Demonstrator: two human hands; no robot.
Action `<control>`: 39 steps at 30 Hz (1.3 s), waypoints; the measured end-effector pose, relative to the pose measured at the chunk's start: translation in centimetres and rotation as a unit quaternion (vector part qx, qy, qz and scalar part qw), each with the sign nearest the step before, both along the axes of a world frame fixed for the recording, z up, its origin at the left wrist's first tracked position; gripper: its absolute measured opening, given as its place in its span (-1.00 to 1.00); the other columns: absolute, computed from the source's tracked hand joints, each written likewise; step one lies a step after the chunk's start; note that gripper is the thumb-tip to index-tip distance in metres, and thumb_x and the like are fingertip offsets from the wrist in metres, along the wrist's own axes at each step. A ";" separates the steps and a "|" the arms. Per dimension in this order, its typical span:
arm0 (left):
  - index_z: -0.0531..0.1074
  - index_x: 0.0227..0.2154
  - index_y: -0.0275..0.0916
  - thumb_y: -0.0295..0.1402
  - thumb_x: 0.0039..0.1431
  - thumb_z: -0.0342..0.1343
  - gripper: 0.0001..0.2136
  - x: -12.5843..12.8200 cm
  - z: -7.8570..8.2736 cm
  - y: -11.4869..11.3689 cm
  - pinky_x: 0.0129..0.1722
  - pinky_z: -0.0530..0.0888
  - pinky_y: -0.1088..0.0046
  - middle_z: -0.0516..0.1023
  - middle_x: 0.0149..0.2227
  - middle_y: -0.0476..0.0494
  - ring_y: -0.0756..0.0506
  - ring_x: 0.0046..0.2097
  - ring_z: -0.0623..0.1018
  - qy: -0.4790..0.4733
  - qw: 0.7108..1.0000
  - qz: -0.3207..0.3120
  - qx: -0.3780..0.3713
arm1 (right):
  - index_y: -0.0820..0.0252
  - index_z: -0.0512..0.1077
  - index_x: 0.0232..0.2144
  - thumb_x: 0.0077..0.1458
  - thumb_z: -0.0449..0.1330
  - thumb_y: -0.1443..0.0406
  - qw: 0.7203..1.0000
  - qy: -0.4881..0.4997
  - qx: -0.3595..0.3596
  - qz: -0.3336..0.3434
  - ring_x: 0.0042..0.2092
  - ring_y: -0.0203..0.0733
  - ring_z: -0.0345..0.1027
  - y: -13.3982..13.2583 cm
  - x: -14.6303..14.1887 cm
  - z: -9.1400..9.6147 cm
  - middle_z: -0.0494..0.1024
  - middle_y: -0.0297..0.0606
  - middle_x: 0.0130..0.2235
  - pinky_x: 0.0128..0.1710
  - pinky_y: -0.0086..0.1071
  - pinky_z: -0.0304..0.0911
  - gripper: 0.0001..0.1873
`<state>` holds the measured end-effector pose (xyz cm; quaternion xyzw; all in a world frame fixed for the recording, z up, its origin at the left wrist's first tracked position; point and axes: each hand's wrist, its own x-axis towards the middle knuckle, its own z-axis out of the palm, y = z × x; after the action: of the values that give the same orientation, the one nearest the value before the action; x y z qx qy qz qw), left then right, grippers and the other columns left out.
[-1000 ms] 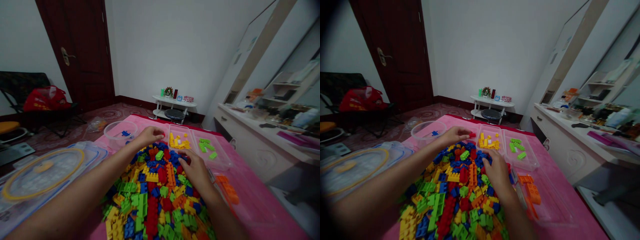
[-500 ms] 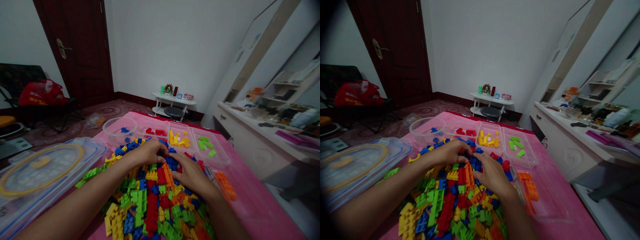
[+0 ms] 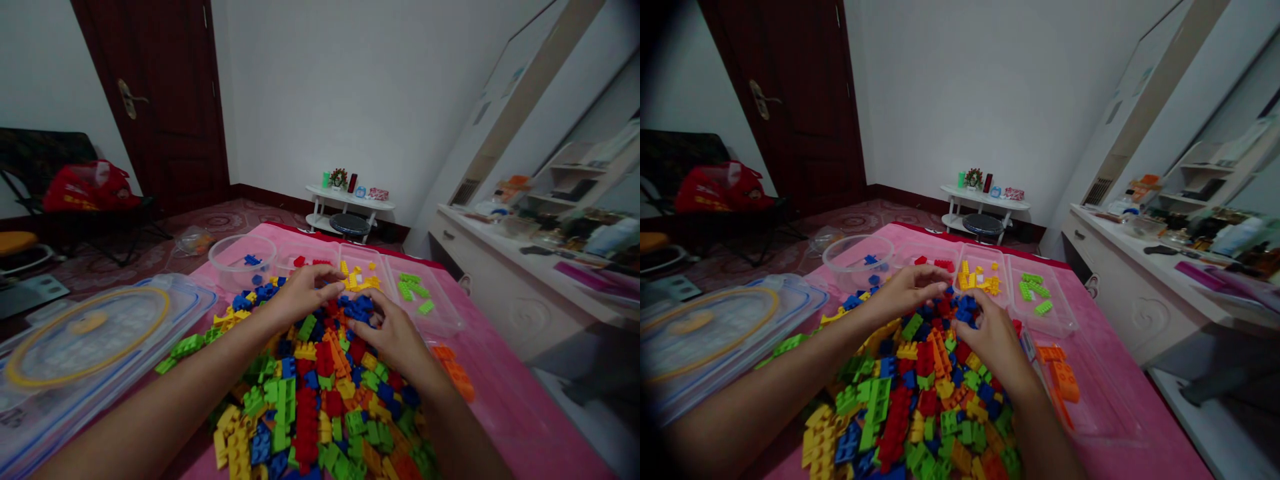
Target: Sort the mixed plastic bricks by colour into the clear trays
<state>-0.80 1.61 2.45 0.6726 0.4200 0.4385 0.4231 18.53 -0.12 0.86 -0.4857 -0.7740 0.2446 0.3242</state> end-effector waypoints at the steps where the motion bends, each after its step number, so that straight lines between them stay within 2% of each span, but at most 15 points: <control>1: 0.43 -0.09 -0.26 -0.15 0.09 0.11 -0.62 0.2 0.3 -0.3 -0.37 0.47 0.44 0.53 -0.17 -0.25 -0.13 -0.24 0.54 -0.049 0.997 -0.007 -0.052 | 0.13 0.35 -0.15 -0.03 0.21 0.27 1.000 0.017 0.018 -0.016 -0.47 -0.32 0.24 -0.1 -0.1 0.5 0.45 -0.41 -0.40 -0.49 -0.47 0.11 -0.67; 4: 0.30 0.03 -0.22 0.02 0.09 0.03 -0.47 0.8 0.9 -1.3 -0.40 0.52 0.34 0.46 -0.11 -0.30 -0.11 -0.30 0.55 -0.183 0.957 -0.068 -0.214 | 0.09 0.35 -0.10 -0.02 0.23 0.23 0.994 0.044 0.092 -0.046 -0.31 -0.25 0.32 -1.0 -0.7 1.9 0.48 -0.32 -0.21 -0.32 -0.39 0.23 -0.62; 8: 0.33 -0.03 -0.25 0.05 0.09 0.03 -0.47 1.4 0.7 -1.8 -0.34 0.56 0.25 0.46 -0.18 -0.24 -0.05 -0.36 0.53 -0.304 0.866 -0.184 -0.352 | 0.01 0.36 0.01 -0.01 0.24 0.26 0.990 0.019 0.142 -0.014 -0.24 -0.21 0.33 -2.0 -1.4 2.7 0.45 -0.26 -0.12 -0.21 -0.30 0.26 -0.53; 10: 0.37 -0.09 -0.30 -0.04 0.13 0.04 -0.56 1.6 0.3 -1.7 -0.36 0.57 0.32 0.48 -0.22 -0.21 -0.03 -0.36 0.53 -0.343 0.841 -0.181 -0.377 | 0.01 0.39 -0.01 0.02 0.23 0.26 0.988 0.028 0.153 -0.002 -0.28 -0.22 0.34 -2.1 -1.4 2.8 0.46 -0.25 -0.14 -0.23 -0.30 0.28 -0.57; 13: 0.41 -0.16 -0.36 -0.21 0.20 0.03 -0.69 1.8 -0.1 -1.4 -0.50 0.54 0.53 0.53 -0.33 -0.20 -0.01 -0.41 0.54 -0.365 0.823 -0.133 -0.414 | 0.07 0.47 -0.14 0.07 0.19 0.23 0.983 0.058 0.175 -0.023 -0.30 -0.23 0.36 -2.0 -0.8 2.9 0.49 -0.23 -0.16 -0.30 -0.33 0.30 -0.74; 16: 0.42 -0.17 -0.38 -0.36 0.19 0.05 -0.78 1.6 0.0 -1.1 -0.62 0.45 0.67 0.56 -0.38 -0.22 0.00 -0.46 0.55 -0.378 0.818 -0.105 -0.422 | 0.10 0.50 -0.24 0.10 0.17 0.22 0.978 0.068 0.190 -0.049 -0.30 -0.23 0.38 -1.8 -0.2 3.3 0.52 -0.23 -0.19 -0.36 -0.37 0.29 -0.81; 19: 0.42 -0.14 -0.38 -0.46 0.15 0.09 -0.79 0.5 1.2 -0.6 -0.62 0.45 0.71 0.57 -0.32 -0.25 0.01 -0.44 0.56 -0.400 0.834 -0.065 -0.375 | 0.11 0.52 -0.33 0.10 0.17 0.21 0.975 0.064 0.206 -0.056 -0.25 -0.19 0.40 -1.9 0.2 3.6 0.54 -0.23 -0.22 -0.38 -0.38 0.28 -0.84; 25: 0.42 -0.19 -0.35 -0.49 0.15 0.08 -0.84 -5.2 4.8 3.4 -0.63 0.41 0.77 0.56 -0.33 -0.23 0.06 -0.44 0.54 -0.410 0.880 0.078 -0.226 | 0.13 0.51 -0.39 0.10 0.15 0.22 0.973 0.070 0.210 -0.063 -0.24 -0.16 0.41 -2.1 0.4 4.1 0.54 -0.23 -0.26 -0.32 -0.35 0.29 -0.84; 28: 0.42 -0.23 -0.35 -0.49 0.13 0.10 -0.86 -9.1 4.9 5.9 -0.53 0.47 0.68 0.54 -0.40 -0.17 0.04 -0.42 0.53 -0.326 0.917 0.197 -0.119 | 0.14 0.51 -0.40 0.10 0.14 0.22 0.973 0.073 0.210 -0.061 -0.23 -0.15 0.41 -2.1 0.4 4.2 0.54 -0.23 -0.27 -0.30 -0.34 0.30 -0.83; 30: 0.44 -0.22 -0.32 -0.43 0.08 0.15 -0.81 -11.0 4.2 6.6 -0.40 0.53 0.49 0.54 -0.39 -0.17 -0.02 -0.37 0.54 -0.169 0.947 0.261 -0.083 | 0.13 0.51 -0.41 0.10 0.14 0.21 0.975 0.070 0.203 -0.057 -0.23 -0.15 0.42 -2.0 0.4 4.0 0.55 -0.23 -0.28 -0.31 -0.34 0.29 -0.82; 31: 0.46 -0.23 -0.31 -0.39 0.03 0.19 -0.78 -11.6 3.7 6.5 -0.30 0.53 0.40 0.55 -0.34 -0.18 -0.07 -0.29 0.55 -0.064 0.959 0.266 -0.078 | 0.13 0.51 -0.40 0.10 0.14 0.21 0.977 0.065 0.195 -0.052 -0.24 -0.15 0.42 -1.9 0.3 3.9 0.55 -0.23 -0.28 -0.32 -0.35 0.29 -0.82; 33: 0.51 -0.25 -0.26 -0.29 -0.06 0.25 -0.72 -12.0 2.8 5.6 -0.05 0.43 0.28 0.55 -0.18 -0.23 -0.19 -0.06 0.49 0.154 0.961 0.228 -0.035 | 0.11 0.52 -0.37 0.10 0.14 0.23 0.985 0.041 0.167 -0.031 -0.25 -0.17 0.42 -1.7 0.2 3.5 0.56 -0.25 -0.26 -0.33 -0.35 0.29 -0.83; 35: 0.53 -0.21 -0.22 -0.26 -0.10 0.27 -0.67 -11.3 2.1 3.8 0.12 0.26 0.24 0.48 -0.01 -0.25 -0.26 0.11 0.37 0.323 0.930 0.167 0.048 | 0.09 0.53 -0.33 0.09 0.14 0.27 0.991 0.004 0.131 0.003 -0.23 -0.18 0.42 -1.7 -0.3 3.0 0.56 -0.28 -0.24 -0.26 -0.33 0.31 -0.85; 37: 0.51 -0.13 -0.21 -0.29 -0.05 0.21 -0.64 -10.1 1.7 1.7 0.12 0.24 0.27 0.46 0.03 -0.26 -0.25 0.09 0.38 0.409 0.902 0.099 0.098 | 0.08 0.52 -0.25 0.08 0.15 0.30 0.992 -0.033 0.112 0.038 -0.12 -0.17 0.39 -2.0 -1.0 2.3 0.54 -0.28 -0.16 -0.10 -0.28 0.29 -0.81; 39: 0.49 -0.09 -0.19 -0.36 -0.05 0.19 -0.63 -8.8 1.4 -0.3 0.05 0.30 0.35 0.50 -0.03 -0.21 -0.20 0.01 0.45 0.444 0.891 0.016 0.094 | 0.05 0.45 -0.08 0.07 0.14 0.35 0.988 -0.067 0.112 0.080 0.05 -0.15 0.29 -2.6 -2.1 1.6 0.47 -0.27 0.00 0.08 -0.22 0.18 -0.66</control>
<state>-9.63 1.33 3.86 0.8271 0.5314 0.1384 0.1198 16.47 -2.69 2.43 -0.3986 -0.8527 0.1484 0.3033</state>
